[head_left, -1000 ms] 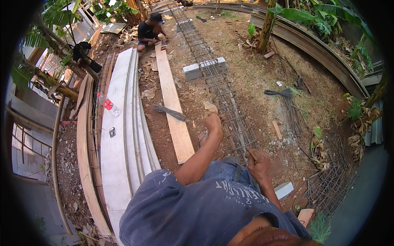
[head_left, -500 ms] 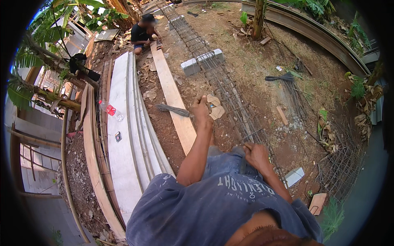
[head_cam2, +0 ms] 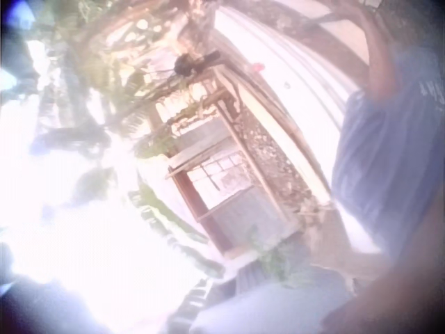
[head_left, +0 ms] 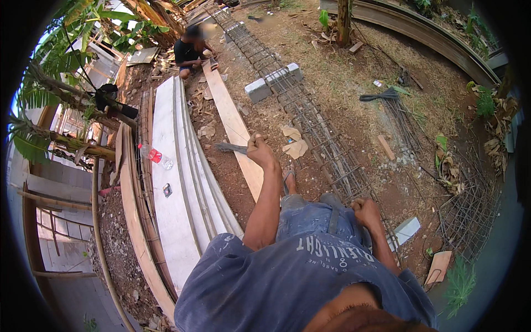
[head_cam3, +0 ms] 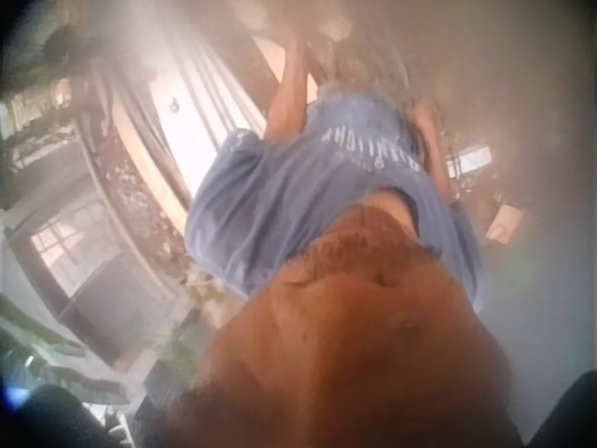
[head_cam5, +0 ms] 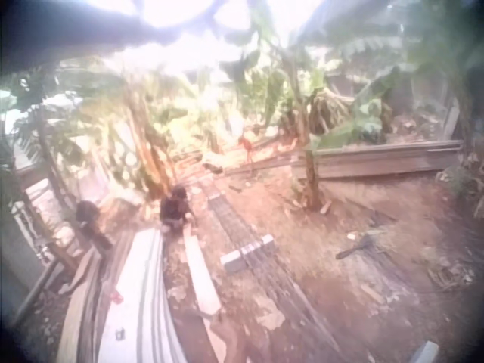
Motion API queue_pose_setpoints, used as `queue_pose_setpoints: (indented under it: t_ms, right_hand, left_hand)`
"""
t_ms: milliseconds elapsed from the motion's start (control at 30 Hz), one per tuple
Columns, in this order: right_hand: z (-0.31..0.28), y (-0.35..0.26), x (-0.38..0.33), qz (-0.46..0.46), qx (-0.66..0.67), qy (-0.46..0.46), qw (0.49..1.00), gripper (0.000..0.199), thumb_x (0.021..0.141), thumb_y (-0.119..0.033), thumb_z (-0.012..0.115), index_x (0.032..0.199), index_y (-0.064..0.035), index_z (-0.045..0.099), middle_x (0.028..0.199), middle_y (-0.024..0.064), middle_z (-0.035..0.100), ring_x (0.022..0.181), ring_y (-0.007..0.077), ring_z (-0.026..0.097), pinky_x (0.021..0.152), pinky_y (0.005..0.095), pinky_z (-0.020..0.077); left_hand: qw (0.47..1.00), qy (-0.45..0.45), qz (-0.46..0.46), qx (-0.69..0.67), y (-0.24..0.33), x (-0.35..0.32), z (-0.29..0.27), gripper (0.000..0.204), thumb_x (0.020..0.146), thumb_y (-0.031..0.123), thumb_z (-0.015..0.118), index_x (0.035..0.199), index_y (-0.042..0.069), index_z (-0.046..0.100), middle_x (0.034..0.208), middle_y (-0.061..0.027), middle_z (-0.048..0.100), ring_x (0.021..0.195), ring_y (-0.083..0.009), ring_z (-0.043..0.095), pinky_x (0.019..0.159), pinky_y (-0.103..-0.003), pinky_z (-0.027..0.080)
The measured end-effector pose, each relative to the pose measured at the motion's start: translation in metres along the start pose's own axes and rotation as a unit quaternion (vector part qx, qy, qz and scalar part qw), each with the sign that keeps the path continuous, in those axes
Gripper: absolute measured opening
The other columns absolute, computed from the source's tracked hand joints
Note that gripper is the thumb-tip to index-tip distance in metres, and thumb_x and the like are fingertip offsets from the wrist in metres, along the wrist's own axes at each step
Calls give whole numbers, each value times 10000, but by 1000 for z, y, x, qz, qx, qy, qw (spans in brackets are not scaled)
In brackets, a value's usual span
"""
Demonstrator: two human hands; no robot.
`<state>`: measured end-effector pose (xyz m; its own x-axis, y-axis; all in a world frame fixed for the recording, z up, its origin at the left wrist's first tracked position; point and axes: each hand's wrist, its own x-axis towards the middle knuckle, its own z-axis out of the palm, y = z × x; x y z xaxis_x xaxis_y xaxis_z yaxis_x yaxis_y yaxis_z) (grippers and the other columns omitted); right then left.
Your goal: The person assembles a rebar mesh by tying intersecting steel bars together with wire using pliers. They repeatedly bend wire around the intersections and twist it to secure the grid structure.
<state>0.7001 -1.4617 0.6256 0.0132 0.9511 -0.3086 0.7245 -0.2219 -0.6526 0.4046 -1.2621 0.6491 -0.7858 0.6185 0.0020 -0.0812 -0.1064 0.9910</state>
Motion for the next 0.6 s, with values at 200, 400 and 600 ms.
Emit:
queue_pose_setpoints:
  t_ms: [200, 400, 600]
  right_hand:
    - [-66, -20, -5, -17, 602, -184, 777, 181, 851, -178, 700, 782, -12, 680, 659, 16, 612, 547, 99, 533, 524, 249, 400]
    - [-11, 6, 34, 0, 121, 44, 992, 196, 831, -195, 725, 837, -6, 676, 637, 30, 592, 534, 86, 508, 502, 258, 387]
    - [-77, -47, 51, -134, 368, -380, 838, 192, 834, -192, 713, 811, -2, 706, 684, 57, 620, 467, 107, 473, 399, 277, 314]
  left_hand:
    - [988, 151, -36, -9, -16, 25, -28, 195, 926, 90, 522, 1028, -49, 613, 818, -102, 667, 666, -133, 561, 633, -275, 436]
    - [966, 188, -103, -146, 33, 24, -52, 375, 859, -38, 467, 1223, -128, 495, 1031, -199, 646, 737, -220, 665, 548, -286, 518]
    - [940, 314, -56, -122, 3, 51, -108, 662, 778, -175, 438, 1414, -59, 294, 1257, -258, 503, 768, -277, 674, 577, -309, 554]
